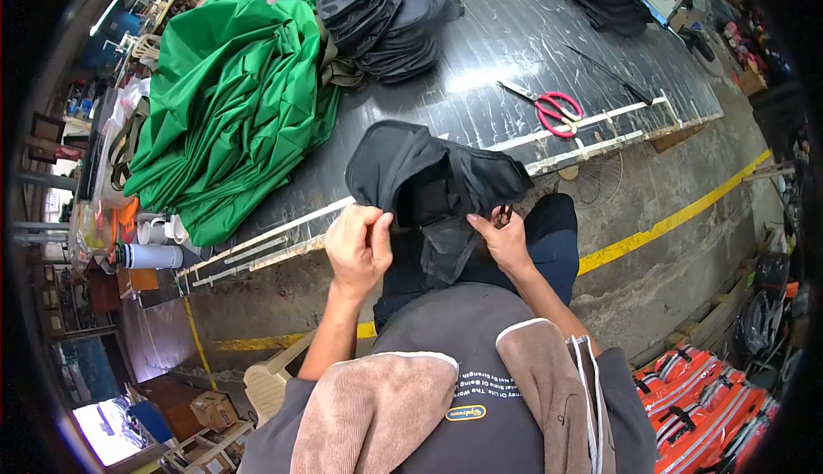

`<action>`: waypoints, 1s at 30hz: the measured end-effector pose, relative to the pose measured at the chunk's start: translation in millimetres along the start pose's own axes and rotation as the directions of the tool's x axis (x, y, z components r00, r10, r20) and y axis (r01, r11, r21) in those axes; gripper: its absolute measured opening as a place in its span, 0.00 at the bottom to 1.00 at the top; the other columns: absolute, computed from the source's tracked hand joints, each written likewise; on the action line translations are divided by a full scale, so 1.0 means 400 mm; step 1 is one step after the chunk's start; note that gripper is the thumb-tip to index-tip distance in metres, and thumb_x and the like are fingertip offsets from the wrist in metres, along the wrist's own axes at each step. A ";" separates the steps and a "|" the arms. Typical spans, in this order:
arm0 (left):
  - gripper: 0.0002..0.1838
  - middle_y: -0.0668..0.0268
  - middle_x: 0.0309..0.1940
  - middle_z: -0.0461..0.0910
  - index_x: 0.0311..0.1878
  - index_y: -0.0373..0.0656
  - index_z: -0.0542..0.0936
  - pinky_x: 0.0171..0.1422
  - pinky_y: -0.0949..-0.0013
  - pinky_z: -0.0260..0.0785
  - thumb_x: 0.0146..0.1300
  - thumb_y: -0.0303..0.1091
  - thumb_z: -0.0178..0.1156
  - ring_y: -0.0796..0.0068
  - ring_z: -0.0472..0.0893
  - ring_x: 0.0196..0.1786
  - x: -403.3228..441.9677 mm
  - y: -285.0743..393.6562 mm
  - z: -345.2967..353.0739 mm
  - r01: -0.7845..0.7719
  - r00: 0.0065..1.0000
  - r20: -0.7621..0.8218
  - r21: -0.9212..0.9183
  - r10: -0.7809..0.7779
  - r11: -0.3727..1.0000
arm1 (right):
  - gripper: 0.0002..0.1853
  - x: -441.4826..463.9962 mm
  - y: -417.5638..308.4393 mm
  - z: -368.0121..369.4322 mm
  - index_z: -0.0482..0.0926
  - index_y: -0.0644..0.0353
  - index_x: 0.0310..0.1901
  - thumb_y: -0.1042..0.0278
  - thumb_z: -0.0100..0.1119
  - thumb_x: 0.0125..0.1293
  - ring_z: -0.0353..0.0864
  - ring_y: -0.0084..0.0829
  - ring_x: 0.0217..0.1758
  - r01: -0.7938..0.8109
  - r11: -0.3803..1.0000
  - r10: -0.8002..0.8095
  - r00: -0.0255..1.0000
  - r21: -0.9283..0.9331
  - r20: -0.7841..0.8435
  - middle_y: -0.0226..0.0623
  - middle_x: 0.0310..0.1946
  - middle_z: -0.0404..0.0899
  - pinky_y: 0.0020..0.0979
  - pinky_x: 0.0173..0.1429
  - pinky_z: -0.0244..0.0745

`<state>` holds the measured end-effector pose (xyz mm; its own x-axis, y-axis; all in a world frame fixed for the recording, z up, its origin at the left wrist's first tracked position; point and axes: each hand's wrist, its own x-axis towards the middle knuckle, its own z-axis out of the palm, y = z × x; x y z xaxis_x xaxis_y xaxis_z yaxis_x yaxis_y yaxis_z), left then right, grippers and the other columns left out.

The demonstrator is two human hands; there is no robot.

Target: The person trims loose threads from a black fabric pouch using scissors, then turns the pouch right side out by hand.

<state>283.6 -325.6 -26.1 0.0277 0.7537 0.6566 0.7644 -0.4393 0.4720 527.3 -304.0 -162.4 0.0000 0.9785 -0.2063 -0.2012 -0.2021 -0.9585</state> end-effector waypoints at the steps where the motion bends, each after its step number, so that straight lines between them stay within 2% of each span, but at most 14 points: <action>1: 0.09 0.62 0.27 0.78 0.38 0.41 0.78 0.32 0.59 0.69 0.63 0.22 0.71 0.57 0.78 0.27 0.008 -0.011 -0.012 -0.056 0.998 0.028 -0.037 0.057 0.998 | 0.21 0.004 -0.006 -0.003 0.69 0.50 0.28 0.71 0.79 0.65 0.60 0.10 0.26 0.027 0.999 -0.027 1.000 -0.038 0.010 0.13 0.23 0.66 0.22 0.30 0.56; 6: 0.09 0.62 0.28 0.79 0.36 0.42 0.79 0.34 0.58 0.70 0.63 0.27 0.73 0.57 0.80 0.28 -0.008 -0.080 -0.019 -0.084 0.964 0.247 -0.062 0.097 0.995 | 0.20 0.033 -0.018 -0.103 0.71 0.54 0.41 0.71 0.79 0.60 0.66 0.15 0.32 0.071 0.996 -0.078 0.982 0.046 0.169 0.19 0.30 0.67 0.22 0.38 0.69; 7: 0.09 0.62 0.28 0.79 0.36 0.43 0.80 0.34 0.58 0.70 0.63 0.29 0.73 0.57 0.80 0.28 -0.014 -0.088 -0.022 -0.100 0.949 0.296 -0.051 0.111 0.994 | 0.22 0.023 -0.056 -0.112 0.75 0.61 0.52 0.70 0.76 0.61 0.68 0.16 0.32 -0.081 0.955 0.045 0.990 0.284 0.131 0.21 0.30 0.68 0.24 0.41 0.76; 8: 0.09 0.62 0.27 0.79 0.35 0.43 0.80 0.33 0.58 0.70 0.63 0.30 0.73 0.57 0.79 0.27 -0.020 -0.097 -0.022 -0.119 0.931 0.344 -0.043 0.126 0.992 | 0.24 0.028 -0.097 -0.118 0.76 0.66 0.61 0.69 0.72 0.67 0.72 0.16 0.31 -0.009 0.884 -0.052 0.992 0.468 0.116 0.22 0.31 0.72 0.25 0.41 0.79; 10: 0.11 0.65 0.31 0.80 0.34 0.45 0.81 0.40 0.59 0.70 0.60 0.35 0.75 0.59 0.81 0.34 -0.044 -0.106 -0.031 -0.096 0.858 0.510 0.039 0.063 0.995 | 0.22 0.055 -0.096 -0.159 0.78 0.67 0.64 0.67 0.68 0.73 0.71 0.14 0.29 0.070 0.964 -0.072 0.997 0.258 -0.003 0.22 0.33 0.76 0.22 0.38 0.75; 11: 0.12 0.66 0.33 0.80 0.34 0.45 0.80 0.42 0.58 0.69 0.59 0.37 0.76 0.60 0.81 0.37 -0.044 -0.101 -0.036 -0.108 0.823 0.566 0.060 0.055 0.992 | 0.15 0.066 -0.096 -0.158 0.83 0.67 0.56 0.66 0.67 0.76 0.69 0.11 0.28 0.121 0.993 -0.119 0.988 0.014 -0.099 0.19 0.31 0.75 0.18 0.35 0.70; 13: 0.15 0.66 0.41 0.81 0.37 0.46 0.83 0.50 0.56 0.68 0.54 0.41 0.78 0.61 0.79 0.46 -0.035 -0.080 -0.051 -0.073 0.759 0.651 0.106 -0.014 0.992 | 0.13 0.085 -0.090 -0.140 0.85 0.66 0.52 0.65 0.68 0.75 0.67 0.10 0.27 0.174 0.982 -0.180 0.981 -0.076 -0.074 0.17 0.29 0.75 0.19 0.33 0.67; 15: 0.16 0.63 0.44 0.82 0.40 0.46 0.84 0.53 0.56 0.69 0.53 0.40 0.78 0.57 0.80 0.47 -0.015 -0.043 -0.019 -0.065 0.867 0.498 0.057 0.028 0.996 | 0.11 0.091 -0.091 -0.129 0.88 0.65 0.45 0.64 0.70 0.74 0.65 0.09 0.28 0.137 0.967 -0.149 0.988 -0.215 -0.038 0.16 0.26 0.76 0.21 0.32 0.64; 18: 0.21 0.64 0.54 0.84 0.53 0.49 0.86 0.57 0.55 0.70 0.54 0.37 0.76 0.57 0.80 0.54 0.017 -0.005 0.057 -0.140 0.906 0.398 -0.037 0.143 0.989 | 0.10 0.080 -0.150 -0.047 0.89 0.62 0.43 0.64 0.72 0.70 0.75 0.22 0.26 0.277 0.734 -0.313 0.948 -0.621 0.053 0.31 0.26 0.81 0.29 0.35 0.72; 20: 0.25 0.63 0.59 0.83 0.57 0.50 0.86 0.61 0.54 0.70 0.54 0.35 0.76 0.56 0.80 0.57 0.038 0.023 0.110 -0.227 0.891 0.386 -0.080 0.240 0.971 | 0.10 0.073 -0.146 -0.005 0.90 0.58 0.44 0.62 0.71 0.68 0.91 0.42 0.40 0.299 0.674 -0.354 0.933 -0.676 0.060 0.41 0.38 0.89 0.38 0.44 0.83; 22: 0.24 0.64 0.61 0.82 0.57 0.52 0.87 0.63 0.52 0.70 0.54 0.35 0.75 0.55 0.78 0.61 0.045 0.032 0.155 -0.205 0.879 0.446 0.032 0.170 0.978 | 0.09 0.069 -0.123 0.008 0.90 0.57 0.42 0.61 0.72 0.66 0.89 0.45 0.39 0.371 0.551 -0.452 0.886 -0.747 0.107 0.40 0.38 0.89 0.39 0.44 0.82; 25: 0.22 0.63 0.64 0.81 0.55 0.53 0.89 0.65 0.50 0.69 0.54 0.35 0.74 0.55 0.76 0.64 0.010 -0.007 0.186 -0.114 0.862 0.504 0.090 0.053 0.989 | 0.09 0.057 -0.106 -0.011 0.89 0.56 0.41 0.61 0.74 0.65 0.89 0.45 0.37 0.386 0.531 -0.436 0.888 -0.755 0.147 0.38 0.38 0.89 0.39 0.43 0.82; 28: 0.20 0.61 0.65 0.81 0.52 0.51 0.90 0.66 0.48 0.71 0.53 0.33 0.73 0.51 0.77 0.65 -0.044 -0.052 0.200 -0.083 0.857 0.514 0.057 0.042 0.995 | 0.09 0.039 -0.110 -0.036 0.89 0.57 0.41 0.61 0.74 0.65 0.89 0.43 0.37 0.257 0.617 -0.263 0.958 -0.744 0.113 0.38 0.37 0.88 0.40 0.43 0.82; 30: 0.20 0.61 0.65 0.82 0.52 0.51 0.89 0.67 0.48 0.73 0.53 0.32 0.73 0.50 0.78 0.65 -0.070 -0.067 0.205 -0.100 0.878 0.472 0.029 0.075 0.995 | 0.10 0.033 -0.107 -0.037 0.88 0.58 0.41 0.61 0.74 0.65 0.89 0.42 0.38 0.255 0.641 -0.262 0.959 -0.724 0.105 0.39 0.37 0.89 0.39 0.44 0.82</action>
<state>315.3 -294.9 -105.5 0.3858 0.8599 0.3343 0.7759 -0.4985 0.3868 550.3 -283.0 -126.8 -0.0506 0.9959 0.0744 0.5805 0.0899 -0.8093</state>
